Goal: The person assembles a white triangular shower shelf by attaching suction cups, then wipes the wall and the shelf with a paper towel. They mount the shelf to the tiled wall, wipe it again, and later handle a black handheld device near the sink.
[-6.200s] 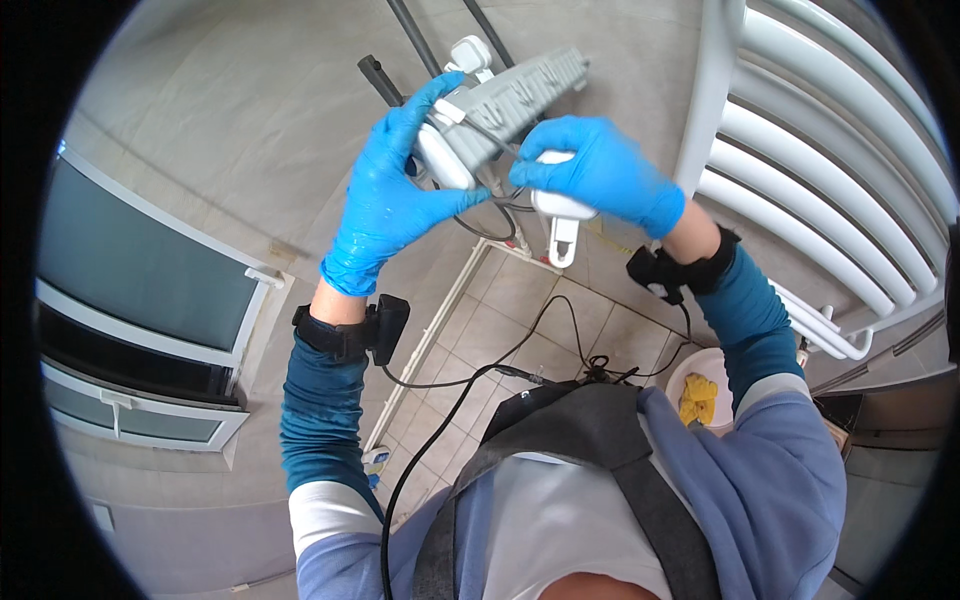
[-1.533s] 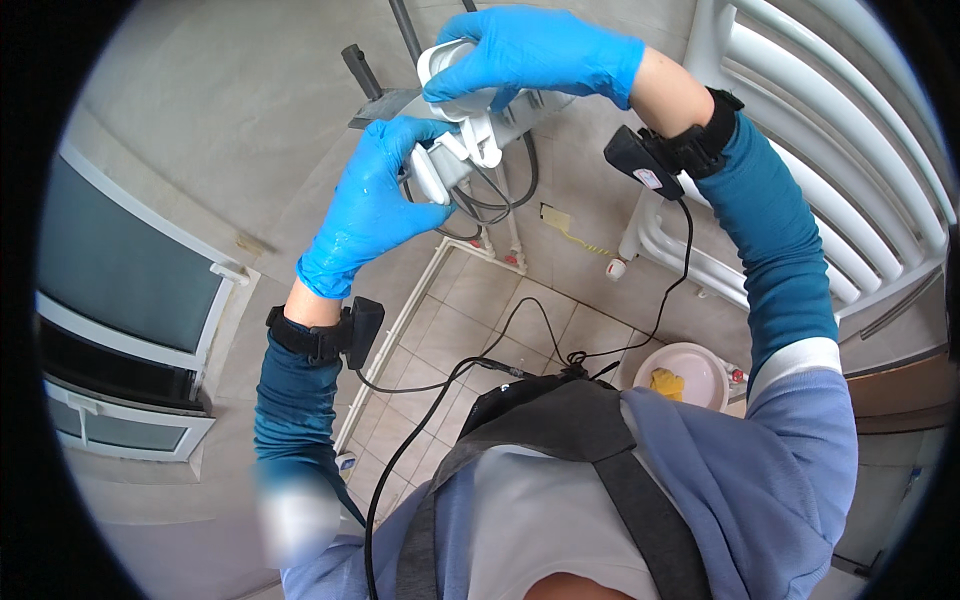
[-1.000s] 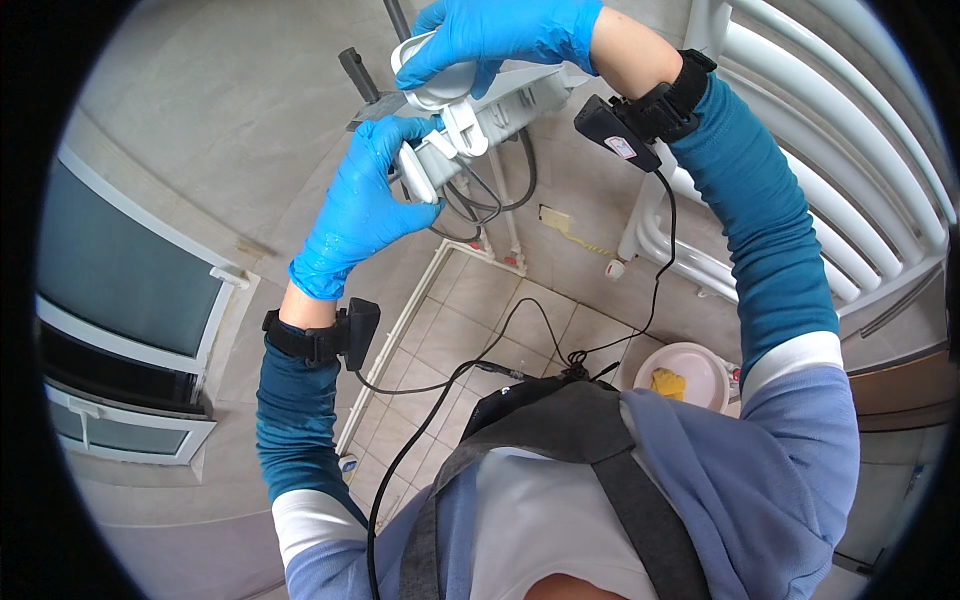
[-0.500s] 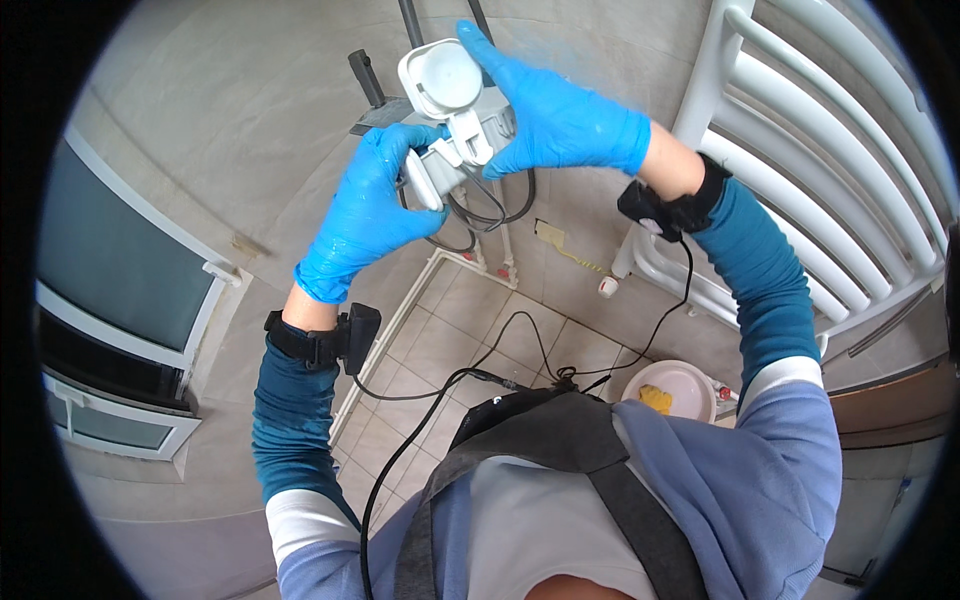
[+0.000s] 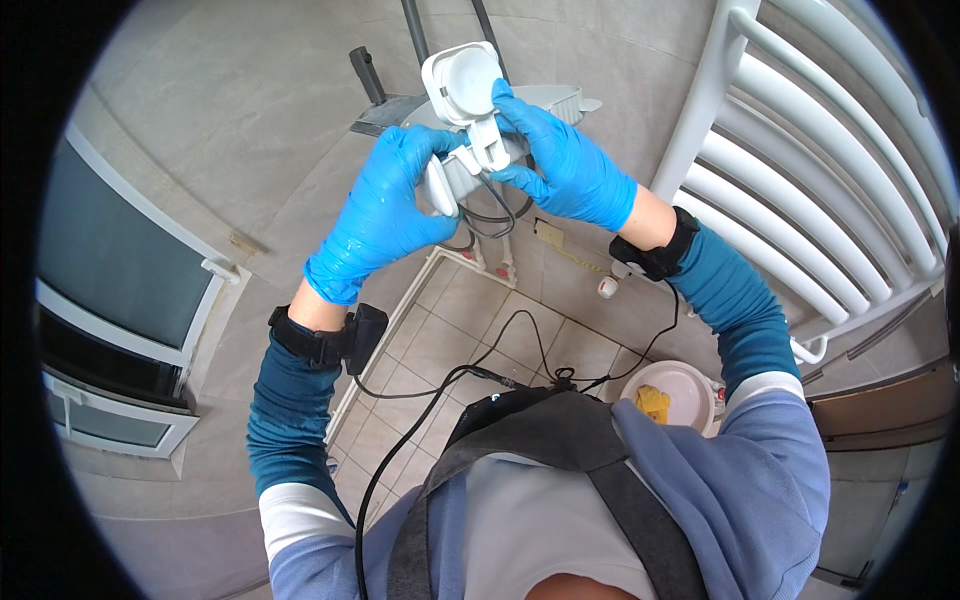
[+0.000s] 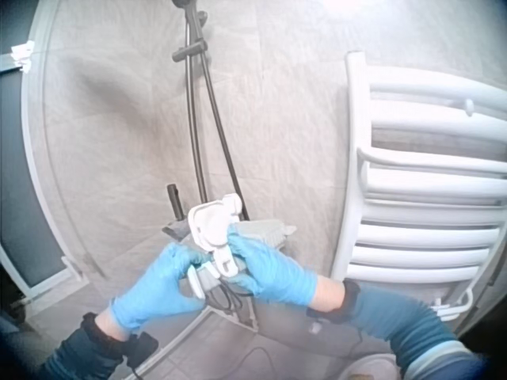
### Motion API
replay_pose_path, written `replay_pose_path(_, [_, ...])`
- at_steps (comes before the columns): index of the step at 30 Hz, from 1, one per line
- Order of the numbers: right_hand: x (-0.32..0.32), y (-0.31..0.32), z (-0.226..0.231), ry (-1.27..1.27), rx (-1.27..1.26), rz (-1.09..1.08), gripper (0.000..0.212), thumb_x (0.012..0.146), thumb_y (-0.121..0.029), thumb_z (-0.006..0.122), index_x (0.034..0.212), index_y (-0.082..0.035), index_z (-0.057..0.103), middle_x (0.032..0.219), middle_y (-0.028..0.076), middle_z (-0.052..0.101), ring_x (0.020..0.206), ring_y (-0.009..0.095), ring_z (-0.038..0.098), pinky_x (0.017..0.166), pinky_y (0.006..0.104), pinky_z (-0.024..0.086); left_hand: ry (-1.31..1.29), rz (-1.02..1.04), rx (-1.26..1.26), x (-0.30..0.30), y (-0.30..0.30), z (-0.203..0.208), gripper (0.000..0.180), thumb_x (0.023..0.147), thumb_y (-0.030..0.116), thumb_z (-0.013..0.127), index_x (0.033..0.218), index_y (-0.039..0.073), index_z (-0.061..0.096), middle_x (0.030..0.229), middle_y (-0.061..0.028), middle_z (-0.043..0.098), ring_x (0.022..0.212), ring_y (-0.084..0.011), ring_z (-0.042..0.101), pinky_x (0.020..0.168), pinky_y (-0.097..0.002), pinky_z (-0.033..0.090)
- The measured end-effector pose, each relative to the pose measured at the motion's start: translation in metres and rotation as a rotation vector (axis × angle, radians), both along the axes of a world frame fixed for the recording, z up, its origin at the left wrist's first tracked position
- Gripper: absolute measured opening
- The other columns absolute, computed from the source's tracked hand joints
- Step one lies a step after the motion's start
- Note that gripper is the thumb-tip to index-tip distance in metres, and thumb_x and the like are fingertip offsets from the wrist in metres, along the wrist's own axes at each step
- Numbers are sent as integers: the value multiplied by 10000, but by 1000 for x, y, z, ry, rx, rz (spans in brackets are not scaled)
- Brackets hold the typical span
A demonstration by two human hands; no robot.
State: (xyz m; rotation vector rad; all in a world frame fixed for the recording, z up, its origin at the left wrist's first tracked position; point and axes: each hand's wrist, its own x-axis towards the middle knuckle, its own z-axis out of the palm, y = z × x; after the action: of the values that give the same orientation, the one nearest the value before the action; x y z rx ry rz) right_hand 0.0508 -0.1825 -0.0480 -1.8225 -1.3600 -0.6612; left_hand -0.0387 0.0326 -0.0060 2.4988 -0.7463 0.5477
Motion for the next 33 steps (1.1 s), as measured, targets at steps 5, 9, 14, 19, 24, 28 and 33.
replay_pose_path(5, [-5, -2, -5, -16, 18, -85, 771, 846, -236, 679, 1445, -28, 240, 1345, 206, 470, 1146, 322, 553, 927, 383, 474, -60, -31, 13, 2, -2, -1, 562, 617, 69, 722, 1146, 86, 535, 1030, -113, 505, 992, -279, 548, 858, -372, 483])
replay_pose_path(9, [-7, -6, -6, 241, 25, -13, 752, 836, -219, 693, 1430, -25, 273, 1361, 207, 448, 1158, 323, 544, 958, 384, 452, -144, -42, 59, 5, -6, -2, 560, 604, 52, 707, 1140, 85, 547, 1004, -112, 522, 957, -300, 539, 844, -373, 463])
replay_pose_path(14, [-22, -20, -18, 38, 127, -240, 699, 822, -193, 699, 1388, -13, 329, 1344, 211, 442, 1173, 378, 499, 943, 404, 465, -186, 10, 105, 6, -23, -11, 583, 590, 64, 729, 1142, 104, 550, 981, -94, 555, 930, -316, 528, 820, -387, 472])
replay_pose_path(19, [-65, -31, -59, 885, 505, -219, 706, 825, -204, 717, 1385, -26, 327, 1256, 136, 488, 1092, 203, 507, 958, 349, 435, -214, -11, 249, 11, -54, -27, 604, 573, 74, 764, 1136, 117, 550, 974, -88, 568, 878, -302, 536, 757, -391, 491])
replay_pose_path(24, [-66, -37, -74, 1296, 721, 20, 786, 887, -332, 645, 1437, 6, 199, 1285, 139, 471, 1117, 190, 497, 974, 338, 423, -201, -73, 378, 17, -82, -44, 550, 587, 78, 767, 1089, 55, 543, 916, -95, 558, 832, -273, 541, 710, -360, 495])
replay_pose_path(28, [-61, -34, -71, 1194, 720, -46, 768, 922, -371, 580, 1441, 27, 177, 1311, 134, 476, 1214, 215, 457, 1016, 338, 380, -227, -21, 370, 21, -91, -53, 574, 611, 95, 772, 1126, 19, 532, 913, -104, 559, 823, -267, 548, 698, -351, 499])
replay_pose_path(33, [-54, -29, -71, 1231, 699, -61, 629, 946, -358, 521, 1413, -7, 288, 1265, 137, 496, 1137, 205, 509, 964, 324, 431, -245, -81, 221, 23, -94, -59, 616, 670, 74, 742, 1230, 7, 494, 963, -119, 577, 876, -274, 568, 741, -369, 506])
